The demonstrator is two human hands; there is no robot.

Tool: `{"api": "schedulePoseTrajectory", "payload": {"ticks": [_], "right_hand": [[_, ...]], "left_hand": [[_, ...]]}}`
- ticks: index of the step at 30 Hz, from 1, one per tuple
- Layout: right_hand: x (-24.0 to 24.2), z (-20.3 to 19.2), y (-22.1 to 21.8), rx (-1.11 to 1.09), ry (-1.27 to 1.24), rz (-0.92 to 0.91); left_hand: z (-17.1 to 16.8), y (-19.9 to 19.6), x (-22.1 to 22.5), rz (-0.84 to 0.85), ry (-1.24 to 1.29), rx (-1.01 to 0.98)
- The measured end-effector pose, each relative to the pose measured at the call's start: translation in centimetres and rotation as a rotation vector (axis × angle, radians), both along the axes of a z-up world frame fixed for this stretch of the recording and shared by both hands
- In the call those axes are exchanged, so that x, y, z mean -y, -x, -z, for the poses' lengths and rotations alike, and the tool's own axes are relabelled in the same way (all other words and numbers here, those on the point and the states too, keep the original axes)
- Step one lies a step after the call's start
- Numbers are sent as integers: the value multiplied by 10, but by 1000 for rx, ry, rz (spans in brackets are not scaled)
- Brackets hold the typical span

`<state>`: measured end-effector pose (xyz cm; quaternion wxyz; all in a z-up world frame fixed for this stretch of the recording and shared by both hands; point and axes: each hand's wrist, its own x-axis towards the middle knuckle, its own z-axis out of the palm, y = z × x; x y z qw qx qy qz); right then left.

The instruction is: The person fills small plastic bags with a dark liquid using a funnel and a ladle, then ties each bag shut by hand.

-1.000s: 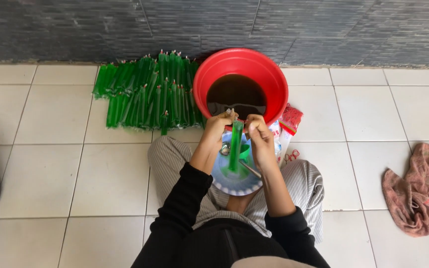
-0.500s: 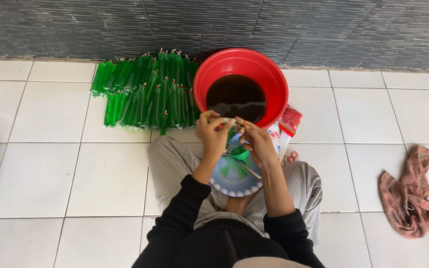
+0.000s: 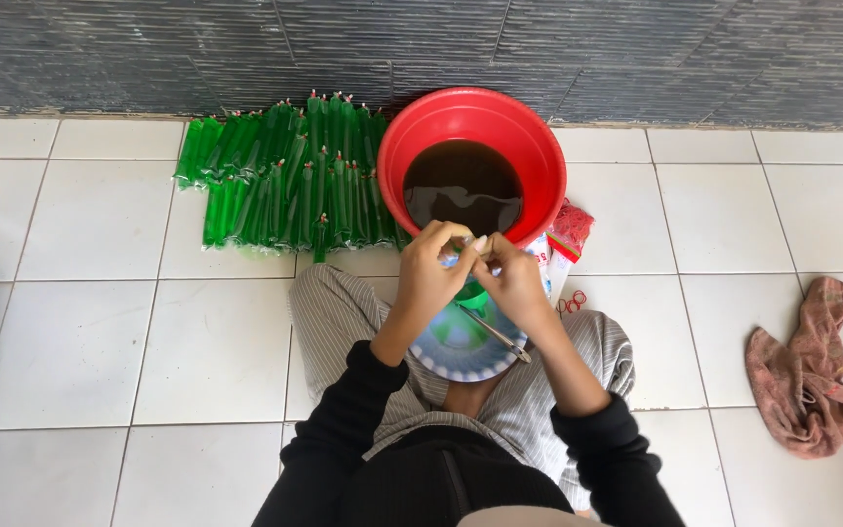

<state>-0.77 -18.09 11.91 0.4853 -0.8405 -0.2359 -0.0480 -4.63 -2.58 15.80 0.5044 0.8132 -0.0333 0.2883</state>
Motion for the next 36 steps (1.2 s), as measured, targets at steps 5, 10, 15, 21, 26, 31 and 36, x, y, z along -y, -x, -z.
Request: {"api": "schedulePoseTrajectory", "payload": {"ticks": [5,10,15,21,26,31,36], "right_hand": [[1,-59,14,41,101,-51],[1,-100,24,110,187,-62],[6,-124,32,155,197,-122],[-3,-160,44,200,198,-149],[-7,-130,49,83,134,-104],[-7,-93,40,89,-103,-130],[-8,-39,19,-443,-1323,-344]], "left_hand": [[-14,3,-2,103,194,-1],[-28,3,-10,259,289,-17],[-63,13,-21,390,275,-2],[-39,-5,-15,645,451,-237],[-22,8,1,313,467,-123],[-19,12,9,110,593,-24],[-40,17,15,120,533,242]]}}
